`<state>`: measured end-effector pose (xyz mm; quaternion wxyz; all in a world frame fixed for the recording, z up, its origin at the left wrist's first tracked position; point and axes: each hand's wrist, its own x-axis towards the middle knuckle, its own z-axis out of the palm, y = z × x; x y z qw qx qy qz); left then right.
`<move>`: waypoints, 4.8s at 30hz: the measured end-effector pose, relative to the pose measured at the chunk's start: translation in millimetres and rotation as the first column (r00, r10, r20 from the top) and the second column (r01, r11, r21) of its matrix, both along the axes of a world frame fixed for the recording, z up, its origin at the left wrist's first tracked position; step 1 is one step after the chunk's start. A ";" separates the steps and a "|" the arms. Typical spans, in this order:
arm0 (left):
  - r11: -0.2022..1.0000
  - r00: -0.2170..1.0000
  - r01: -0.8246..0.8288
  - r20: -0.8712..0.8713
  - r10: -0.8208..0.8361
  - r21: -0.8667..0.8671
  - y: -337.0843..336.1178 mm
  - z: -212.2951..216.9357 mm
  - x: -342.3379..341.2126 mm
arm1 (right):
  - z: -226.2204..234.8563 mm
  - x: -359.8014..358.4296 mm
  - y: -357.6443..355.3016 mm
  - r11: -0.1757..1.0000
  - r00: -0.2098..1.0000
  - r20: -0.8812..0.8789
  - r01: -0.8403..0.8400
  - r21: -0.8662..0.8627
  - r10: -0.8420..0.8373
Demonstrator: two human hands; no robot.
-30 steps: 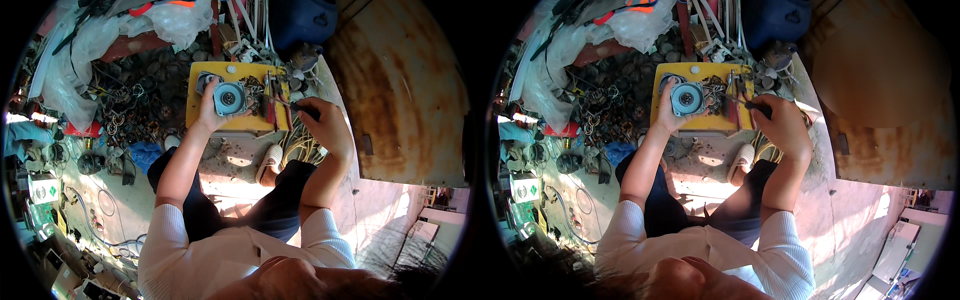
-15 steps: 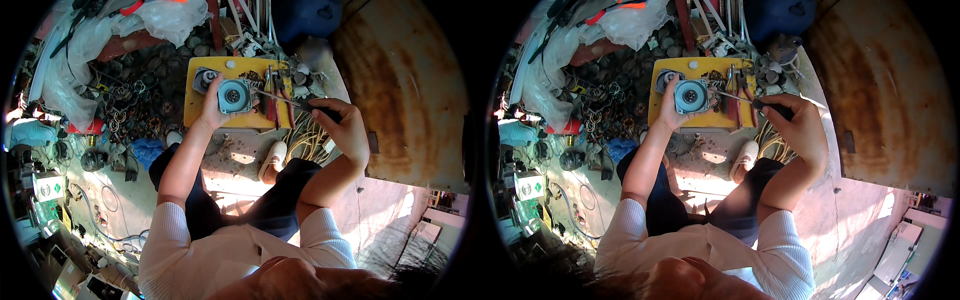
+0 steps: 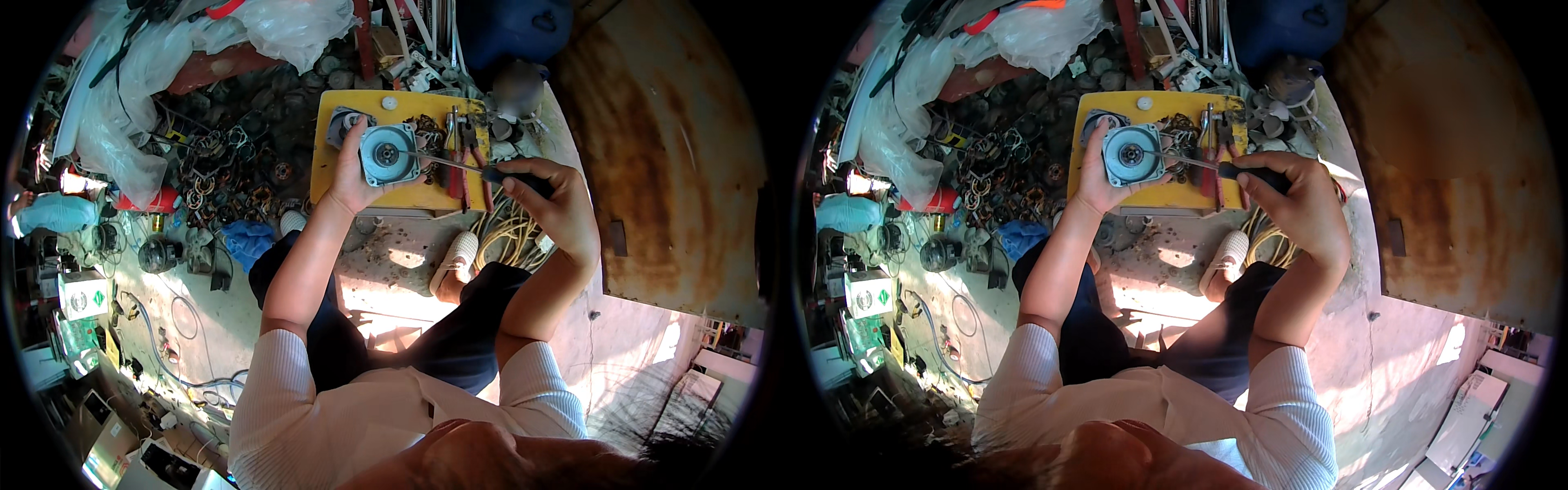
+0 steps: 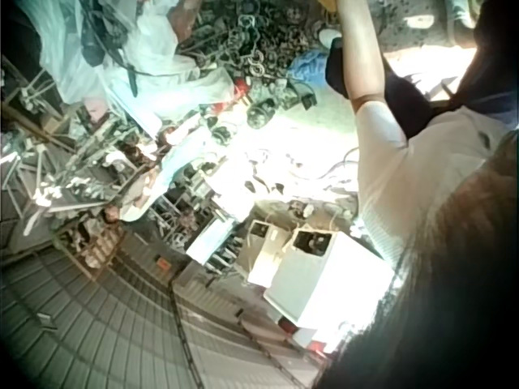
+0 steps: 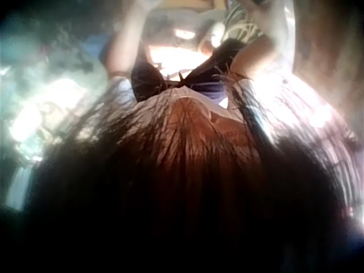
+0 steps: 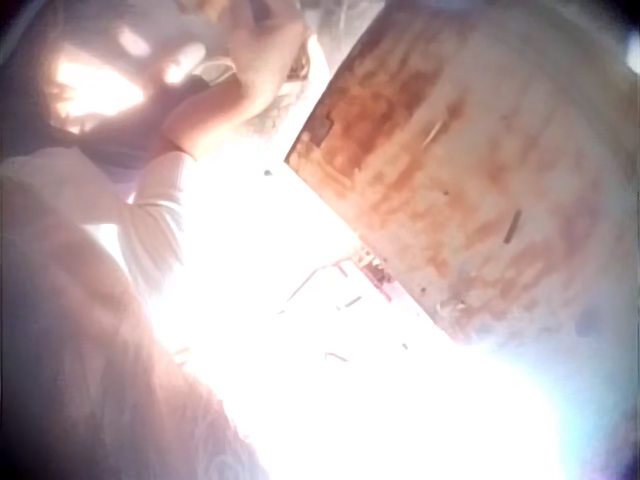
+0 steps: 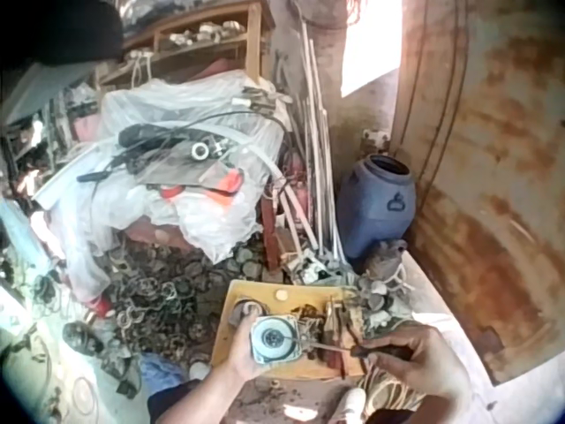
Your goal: The person unscrews and removes components from a small motor using a screwdriver.
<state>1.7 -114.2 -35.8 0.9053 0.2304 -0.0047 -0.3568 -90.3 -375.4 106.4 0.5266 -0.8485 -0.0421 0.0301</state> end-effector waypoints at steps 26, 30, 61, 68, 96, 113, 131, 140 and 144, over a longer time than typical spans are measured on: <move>0.971 0.969 -0.240 0.051 0.240 0.001 5.1 16.0 -8.1 | -13.3 10.4 13.0 0.994 0.999 0.003 0.044 0.096 -0.045; 0.969 0.967 -0.248 0.060 0.248 -0.010 6.6 8.9 -4.9 | -16.3 11.9 16.2 0.995 0.998 0.024 0.060 0.083 -0.062; 0.818 0.748 -0.544 0.550 0.373 0.185 8.7 9.7 -14.2 | -4.5 -8.2 55.1 0.940 0.924 0.368 0.028 -0.339 0.104; 0.754 0.735 -0.647 0.357 0.576 0.116 16.6 12.7 -10.5 | -24.4 -3.4 81.0 0.917 0.858 0.474 0.009 -0.398 0.197; 0.919 0.919 -0.393 0.037 0.392 0.028 14.2 6.9 -7.7 | 10.4 -15.8 24.4 0.973 0.981 0.183 0.096 -0.209 -0.058; 0.854 0.856 -0.386 0.480 0.191 0.348 -14.4 -13.3 -9.3 | 0.6 -19.4 17.1 0.904 0.986 0.155 0.019 -0.428 0.052; 0.876 0.889 -0.413 0.319 0.329 0.248 -5.3 -6.6 -2.5 | 2.1 -12.2 25.1 0.913 0.977 0.200 0.149 -0.381 -0.077; 0.944 0.946 -0.320 0.089 0.313 0.079 5.0 11.6 -6.0 | -2.0 -10.8 33.6 0.962 0.972 0.229 0.020 -0.274 0.045; 0.935 0.933 -0.349 0.119 0.340 0.067 7.8 11.5 -7.6 | -4.3 -8.3 41.5 0.955 0.965 0.252 0.008 -0.296 0.070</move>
